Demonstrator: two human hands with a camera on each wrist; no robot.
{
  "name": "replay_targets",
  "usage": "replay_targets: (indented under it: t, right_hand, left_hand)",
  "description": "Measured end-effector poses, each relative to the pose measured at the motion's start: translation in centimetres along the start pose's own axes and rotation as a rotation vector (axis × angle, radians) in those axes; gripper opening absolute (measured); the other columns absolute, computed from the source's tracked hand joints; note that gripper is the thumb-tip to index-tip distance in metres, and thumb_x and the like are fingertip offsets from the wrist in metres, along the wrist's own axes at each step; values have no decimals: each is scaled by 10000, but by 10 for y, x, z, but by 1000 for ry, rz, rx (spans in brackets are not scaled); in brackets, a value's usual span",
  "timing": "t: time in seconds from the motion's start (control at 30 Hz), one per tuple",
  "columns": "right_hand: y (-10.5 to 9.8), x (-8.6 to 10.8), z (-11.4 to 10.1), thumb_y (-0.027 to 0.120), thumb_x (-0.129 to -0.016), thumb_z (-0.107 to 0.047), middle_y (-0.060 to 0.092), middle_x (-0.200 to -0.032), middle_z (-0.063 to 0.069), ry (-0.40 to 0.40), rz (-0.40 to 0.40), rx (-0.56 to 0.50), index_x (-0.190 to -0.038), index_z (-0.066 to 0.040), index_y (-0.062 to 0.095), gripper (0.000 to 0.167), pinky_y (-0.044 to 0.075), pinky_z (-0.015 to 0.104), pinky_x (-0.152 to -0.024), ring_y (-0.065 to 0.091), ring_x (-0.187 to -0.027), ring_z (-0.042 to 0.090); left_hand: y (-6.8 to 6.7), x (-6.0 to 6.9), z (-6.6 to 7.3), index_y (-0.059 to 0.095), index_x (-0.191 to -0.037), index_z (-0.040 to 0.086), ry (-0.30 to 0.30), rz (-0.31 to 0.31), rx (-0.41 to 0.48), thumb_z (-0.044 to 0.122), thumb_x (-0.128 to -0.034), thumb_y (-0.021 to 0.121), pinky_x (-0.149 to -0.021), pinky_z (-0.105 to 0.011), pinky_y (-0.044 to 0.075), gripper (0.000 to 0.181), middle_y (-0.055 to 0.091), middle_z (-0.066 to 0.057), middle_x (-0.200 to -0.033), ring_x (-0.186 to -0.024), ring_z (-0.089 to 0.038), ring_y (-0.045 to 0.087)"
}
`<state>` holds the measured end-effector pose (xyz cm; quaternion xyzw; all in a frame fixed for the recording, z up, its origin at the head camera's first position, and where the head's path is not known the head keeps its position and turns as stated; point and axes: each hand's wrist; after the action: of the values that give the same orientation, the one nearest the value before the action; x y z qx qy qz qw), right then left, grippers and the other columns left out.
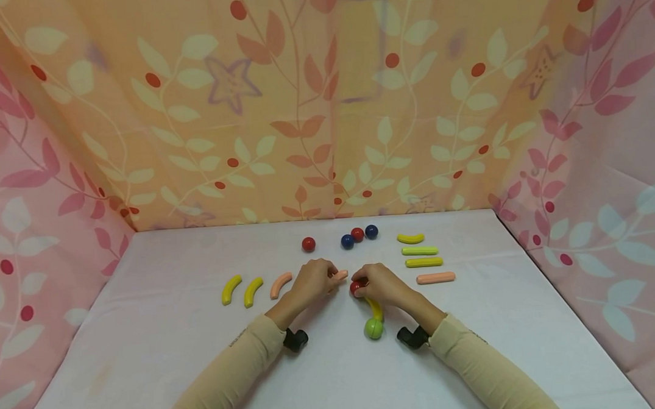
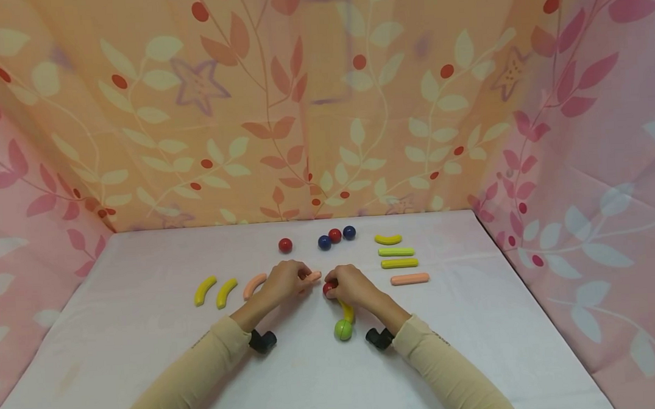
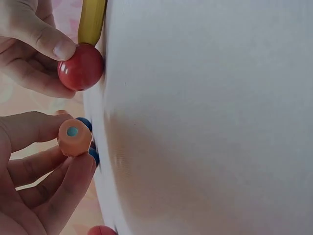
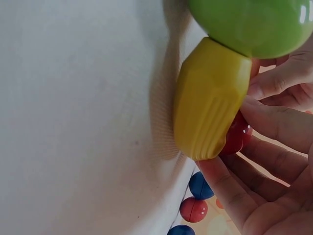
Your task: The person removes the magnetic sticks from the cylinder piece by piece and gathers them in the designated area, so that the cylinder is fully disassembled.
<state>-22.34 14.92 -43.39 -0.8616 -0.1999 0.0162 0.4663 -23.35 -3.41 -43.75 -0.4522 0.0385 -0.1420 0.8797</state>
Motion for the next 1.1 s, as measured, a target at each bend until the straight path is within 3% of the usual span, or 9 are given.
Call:
replay_targets:
  t: [0.17,0.53,0.77,0.97,1.1]
  right_hand:
    - [0,1,0,770,-830,-145,691,-986,41,-1,2,0,-1124,-49,714,314,541,324,-826,570,-872,158]
    - [1,1,0,767,-834,-147,691,-1004,47,-9,3,0,-1130,-49,712,316,539,330,-840,565,-879,162]
    - [1,1,0,762,-839,-148,683,-999,37,-3,1,0,-1131,-54,711,311,539,316,-828,562,-879,158]
    - [1,1,1,761,-840,-147,686,-994,40,-11,2,-5,-1130,-49,712,310,536,317,-826,559,-875,161]
    - [0,2,2,759,-842,-143,686,-994,38,-11,-2,-17,-1131,-50,711,307,540,311,-822,561,-871,158]
  left_hand:
    - [-2,2,1,742,-954,71,-5,-14,7,393,-906,675,-630,-256,424,333,617,16,-685,-630,-125,544]
    - [-10,7,-6,720,-977,67,-83,-38,50,349,-891,704,-627,-261,413,295,623,3,-656,-614,-135,555]
    - [-17,12,-19,722,-953,94,-117,-19,-12,399,-889,693,-641,-271,408,313,605,9,-645,-667,-145,546]
    - [-22,16,-33,681,-937,82,-192,-50,9,355,-878,718,-592,-253,406,282,594,-22,-677,-685,-167,543]
    - [-26,20,-42,661,-899,76,-208,-75,-27,317,-865,734,-578,-238,398,254,579,-15,-593,-654,-162,550]
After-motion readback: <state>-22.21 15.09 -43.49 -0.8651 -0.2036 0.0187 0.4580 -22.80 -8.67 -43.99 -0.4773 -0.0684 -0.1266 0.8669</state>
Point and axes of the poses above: each hand's wrist, its own x-axis away from the middle knuckle, its own y-axis out of the palm, z = x × y
